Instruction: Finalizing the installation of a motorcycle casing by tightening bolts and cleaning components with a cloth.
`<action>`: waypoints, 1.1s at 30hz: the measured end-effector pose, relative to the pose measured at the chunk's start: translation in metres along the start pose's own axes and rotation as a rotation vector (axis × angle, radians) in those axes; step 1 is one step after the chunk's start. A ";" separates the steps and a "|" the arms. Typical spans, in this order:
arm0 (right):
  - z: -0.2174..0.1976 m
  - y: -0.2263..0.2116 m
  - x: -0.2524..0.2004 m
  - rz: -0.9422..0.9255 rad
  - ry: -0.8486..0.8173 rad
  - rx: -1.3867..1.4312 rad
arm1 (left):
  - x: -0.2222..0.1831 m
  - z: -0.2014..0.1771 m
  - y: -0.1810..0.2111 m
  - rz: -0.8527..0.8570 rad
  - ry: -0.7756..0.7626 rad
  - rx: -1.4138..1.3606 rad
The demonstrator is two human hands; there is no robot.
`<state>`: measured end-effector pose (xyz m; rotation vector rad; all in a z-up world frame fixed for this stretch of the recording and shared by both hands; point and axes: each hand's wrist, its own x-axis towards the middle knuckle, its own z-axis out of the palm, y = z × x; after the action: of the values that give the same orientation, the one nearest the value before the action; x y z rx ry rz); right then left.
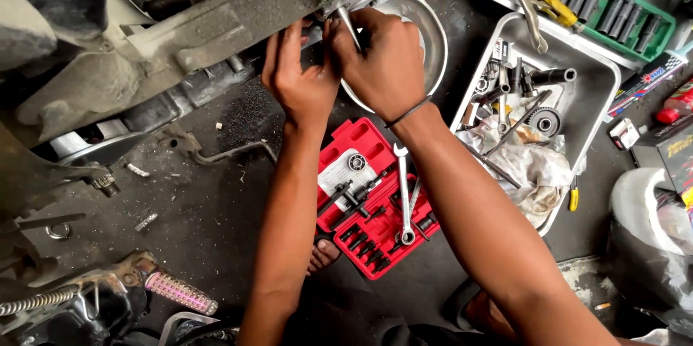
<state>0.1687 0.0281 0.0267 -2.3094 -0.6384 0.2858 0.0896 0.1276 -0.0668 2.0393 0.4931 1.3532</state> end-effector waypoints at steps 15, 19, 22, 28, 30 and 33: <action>0.013 0.017 -0.001 -0.227 0.065 0.147 | 0.025 0.019 0.015 0.230 0.232 0.135; 0.015 0.016 -0.001 -0.284 0.117 0.164 | 0.027 0.019 0.014 0.212 0.205 0.157; 0.019 0.017 -0.003 -0.274 0.145 0.142 | 0.025 0.018 0.011 0.238 0.187 0.163; 0.019 0.014 -0.005 -0.222 0.151 0.156 | 0.023 0.020 0.009 0.204 0.182 0.179; 0.020 0.014 -0.004 -0.208 0.153 0.156 | 0.027 0.020 0.009 0.222 0.191 0.183; 0.022 0.015 -0.005 -0.194 0.158 0.157 | 0.030 0.017 0.011 0.242 0.175 0.185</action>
<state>0.1616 0.0290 0.0008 -2.0783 -0.7269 0.0595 0.1173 0.1328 -0.0433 2.1959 0.4735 1.6964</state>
